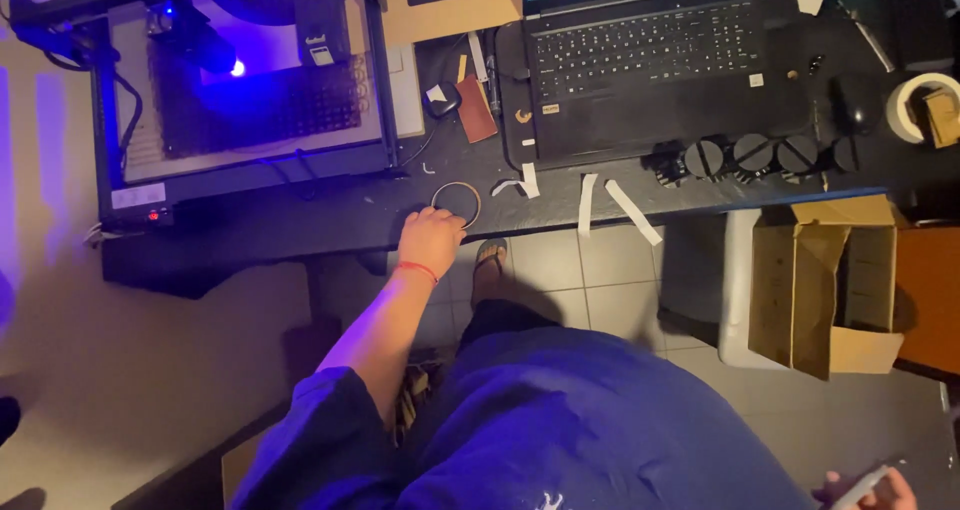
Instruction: The person cuts a strip of white tape using scissors and then wraps it around the rim of a black cylindrical object. They adjust the tape to fit the rim and then place the object on the table.
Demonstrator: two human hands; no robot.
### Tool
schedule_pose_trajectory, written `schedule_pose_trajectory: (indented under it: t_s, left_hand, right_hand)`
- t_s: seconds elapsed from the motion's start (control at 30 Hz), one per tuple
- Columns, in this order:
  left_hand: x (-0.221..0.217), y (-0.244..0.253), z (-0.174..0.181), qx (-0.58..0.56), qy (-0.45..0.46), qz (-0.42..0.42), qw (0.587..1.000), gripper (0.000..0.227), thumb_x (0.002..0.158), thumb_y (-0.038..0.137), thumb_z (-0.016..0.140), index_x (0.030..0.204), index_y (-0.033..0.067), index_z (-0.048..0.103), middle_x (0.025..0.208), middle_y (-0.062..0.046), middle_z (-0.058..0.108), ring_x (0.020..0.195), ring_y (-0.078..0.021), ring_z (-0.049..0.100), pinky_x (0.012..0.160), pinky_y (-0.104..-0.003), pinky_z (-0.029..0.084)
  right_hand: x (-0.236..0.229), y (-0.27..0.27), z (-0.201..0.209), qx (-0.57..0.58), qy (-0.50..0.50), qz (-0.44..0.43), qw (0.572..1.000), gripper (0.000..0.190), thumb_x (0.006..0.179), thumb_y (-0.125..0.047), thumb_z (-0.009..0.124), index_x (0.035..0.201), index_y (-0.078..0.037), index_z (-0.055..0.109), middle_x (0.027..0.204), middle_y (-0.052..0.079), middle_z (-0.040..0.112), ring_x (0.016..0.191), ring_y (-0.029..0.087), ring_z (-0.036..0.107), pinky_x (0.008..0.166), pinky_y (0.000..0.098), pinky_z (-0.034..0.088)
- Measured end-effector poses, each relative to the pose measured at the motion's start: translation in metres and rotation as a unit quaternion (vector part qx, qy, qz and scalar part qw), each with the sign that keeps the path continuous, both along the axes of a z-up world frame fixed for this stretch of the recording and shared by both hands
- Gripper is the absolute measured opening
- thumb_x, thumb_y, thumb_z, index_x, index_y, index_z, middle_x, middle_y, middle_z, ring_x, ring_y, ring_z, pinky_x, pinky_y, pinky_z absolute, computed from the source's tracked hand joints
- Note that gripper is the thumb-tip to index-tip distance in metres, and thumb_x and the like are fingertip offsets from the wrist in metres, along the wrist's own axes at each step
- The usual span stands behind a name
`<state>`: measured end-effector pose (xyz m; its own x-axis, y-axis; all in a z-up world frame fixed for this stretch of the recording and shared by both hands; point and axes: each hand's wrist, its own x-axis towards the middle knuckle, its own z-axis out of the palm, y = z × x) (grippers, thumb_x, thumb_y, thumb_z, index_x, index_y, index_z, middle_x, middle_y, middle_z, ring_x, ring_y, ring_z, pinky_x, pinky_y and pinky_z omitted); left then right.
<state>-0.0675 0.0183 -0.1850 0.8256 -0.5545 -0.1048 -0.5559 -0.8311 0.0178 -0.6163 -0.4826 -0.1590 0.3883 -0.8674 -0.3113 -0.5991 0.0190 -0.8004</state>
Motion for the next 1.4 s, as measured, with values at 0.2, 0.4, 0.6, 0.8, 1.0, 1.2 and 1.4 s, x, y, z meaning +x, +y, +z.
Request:
schedule_pose_trajectory:
  t_s: [0.2, 0.4, 0.6, 0.8, 1.0, 1.2, 1.4]
  left_hand:
    - [-0.001, 0.004, -0.002, -0.030, -0.012, -0.019, 0.999, 0.012, 0.084, 0.026, 0.064, 0.076, 0.0247, 0.072, 0.077, 0.003, 0.066, 0.080, -0.0274, 0.063, 0.066, -0.042, 0.046]
    - [0.003, 0.006, 0.007, -0.048, 0.010, -0.023, 0.999, 0.021, 0.086, 0.012, 0.052, 0.077, 0.0189, 0.070, 0.078, 0.000, 0.064, 0.080, -0.0296, 0.060, 0.068, -0.044, 0.046]
    - [0.003, 0.038, 0.024, -0.087, -0.071, -0.029, 0.993, 0.015, 0.082, 0.016, 0.057, 0.071, 0.0200, 0.067, 0.073, 0.001, 0.061, 0.075, -0.0285, 0.059, 0.064, -0.042, 0.044]
    - [0.000, 0.081, 0.013, -0.055, -0.067, 0.008, 0.996, 0.012, 0.079, 0.018, 0.059, 0.069, 0.0194, 0.065, 0.074, 0.000, 0.062, 0.074, -0.0301, 0.059, 0.063, -0.043, 0.046]
    - [-0.002, 0.079, 0.010, -0.045, -0.013, 0.035, 0.998, 0.016, 0.083, 0.018, 0.057, 0.071, 0.0196, 0.068, 0.075, 0.000, 0.064, 0.077, -0.0301, 0.060, 0.065, -0.043, 0.048]
    - [-0.002, 0.074, 0.005, -0.057, -0.020, 0.045, 0.997, 0.017, 0.084, 0.016, 0.058, 0.071, 0.0199, 0.068, 0.075, 0.000, 0.064, 0.076, -0.0294, 0.060, 0.063, -0.042, 0.049]
    - [-0.001, 0.074, -0.005, -0.060, -0.015, 0.059, 0.996, 0.012, 0.086, 0.025, 0.065, 0.076, 0.0230, 0.070, 0.078, 0.002, 0.065, 0.080, -0.0280, 0.060, 0.066, -0.042, 0.049]
  right_hand:
    - [-0.071, -0.100, -0.164, 0.344, 0.083, -0.174, 0.919, 0.031, 0.108, -0.057, 0.049, 0.105, -0.028, 0.042, 0.118, 0.024, 0.063, 0.082, 0.028, 0.059, 0.075, 0.0343, 0.044]
    - [-0.071, -0.066, -0.129, 0.241, 0.041, 0.011, 0.970, 0.053, 0.107, -0.011, 0.040, 0.159, -0.015, 0.037, 0.119, 0.034, 0.050, 0.097, 0.045, 0.050, 0.090, 0.0475, 0.036]
    - [0.047, 0.052, 0.039, 0.086, 0.014, 0.022, 0.996, 0.073, 0.093, 0.019, 0.050, 0.160, 0.002, 0.026, 0.122, 0.044, 0.047, 0.109, 0.052, 0.048, 0.100, 0.0612, 0.036]
    - [0.029, 0.042, 0.012, 0.045, -0.026, 0.061, 0.997, 0.071, 0.091, 0.015, 0.058, 0.156, -0.004, 0.036, 0.110, 0.039, 0.054, 0.100, 0.040, 0.055, 0.100, 0.0516, 0.042]
    - [-0.023, -0.039, -0.074, 0.149, 0.020, 0.097, 0.984, 0.092, 0.076, 0.025, 0.056, 0.162, 0.005, 0.030, 0.116, 0.052, 0.050, 0.099, 0.059, 0.051, 0.088, 0.0600, 0.039]
    - [-0.018, -0.032, -0.068, 0.184, 0.040, 0.089, 0.978, 0.095, 0.074, 0.027, 0.055, 0.162, 0.000, 0.032, 0.113, 0.050, 0.051, 0.103, 0.054, 0.051, 0.096, 0.0565, 0.036]
    - [-0.015, -0.029, -0.065, 0.101, 0.056, 0.129, 0.985, 0.084, 0.082, 0.016, 0.061, 0.161, 0.003, 0.038, 0.111, 0.044, 0.057, 0.095, 0.049, 0.056, 0.088, 0.0525, 0.042]
